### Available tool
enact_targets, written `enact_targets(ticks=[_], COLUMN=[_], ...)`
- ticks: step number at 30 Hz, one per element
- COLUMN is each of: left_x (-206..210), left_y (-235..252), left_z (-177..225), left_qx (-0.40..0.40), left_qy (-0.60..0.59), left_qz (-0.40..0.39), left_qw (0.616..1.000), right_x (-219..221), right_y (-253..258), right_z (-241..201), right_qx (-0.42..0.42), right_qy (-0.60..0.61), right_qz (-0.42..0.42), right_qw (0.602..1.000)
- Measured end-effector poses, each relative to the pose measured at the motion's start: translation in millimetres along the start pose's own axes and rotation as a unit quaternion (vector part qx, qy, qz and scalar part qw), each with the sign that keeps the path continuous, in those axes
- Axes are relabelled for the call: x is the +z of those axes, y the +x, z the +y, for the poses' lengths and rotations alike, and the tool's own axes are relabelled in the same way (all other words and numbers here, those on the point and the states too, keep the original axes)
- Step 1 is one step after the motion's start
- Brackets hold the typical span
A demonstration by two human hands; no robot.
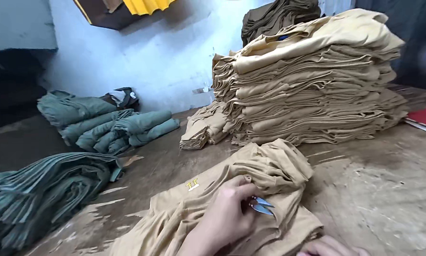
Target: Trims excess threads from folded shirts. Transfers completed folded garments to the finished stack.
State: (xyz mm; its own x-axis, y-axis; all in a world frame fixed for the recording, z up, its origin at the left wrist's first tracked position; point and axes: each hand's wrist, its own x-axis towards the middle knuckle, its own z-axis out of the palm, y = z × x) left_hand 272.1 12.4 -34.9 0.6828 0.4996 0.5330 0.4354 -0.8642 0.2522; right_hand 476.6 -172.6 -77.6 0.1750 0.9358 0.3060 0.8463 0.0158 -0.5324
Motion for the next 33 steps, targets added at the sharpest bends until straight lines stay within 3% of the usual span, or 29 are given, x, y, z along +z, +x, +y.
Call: enact_targets(ticks=[2,5,9,13,15,18,22,27,30,33], left_x=[0,4,-10,2,17,13,-8,11,10,3], left_y=[5,16,25,33,36,32,10,-6,-6,-9], left_z=[4,-2,-7,-3,-1,2,2,16,20,27], left_qx=[0.019,0.040,0.107,0.016,-0.029,-0.011,0.060,0.135,0.128,0.052], left_qy=[-0.032,-0.040,-0.122,-0.146,-0.154,-0.165,-0.087,0.052,0.067,0.037], left_qz=[-0.061,-0.075,-0.105,-0.118,-0.100,-0.045,0.029,0.068,0.069,0.020], left_qw=[0.997,0.996,0.981,0.982,0.983,0.985,0.994,0.987,0.987,0.998], right_x=[6,27,56,48,50,42,27,26,23,15], right_y=[6,27,57,49,45,37,24,15,12,6], right_z=[-12,-39,-49,-35,-22,-20,-16,-22,-19,-11], right_qx=[0.011,0.015,0.042,-0.036,-0.043,-0.004,0.001,-0.017,-0.015,-0.010], right_qy=[0.012,0.007,-0.045,0.098,0.043,-0.056,0.056,0.064,0.042,0.023], right_qz=[0.109,0.210,0.260,0.236,0.253,0.298,0.247,0.245,0.203,0.124], right_qw=[0.994,0.977,0.964,0.966,0.965,0.953,0.967,0.967,0.978,0.992])
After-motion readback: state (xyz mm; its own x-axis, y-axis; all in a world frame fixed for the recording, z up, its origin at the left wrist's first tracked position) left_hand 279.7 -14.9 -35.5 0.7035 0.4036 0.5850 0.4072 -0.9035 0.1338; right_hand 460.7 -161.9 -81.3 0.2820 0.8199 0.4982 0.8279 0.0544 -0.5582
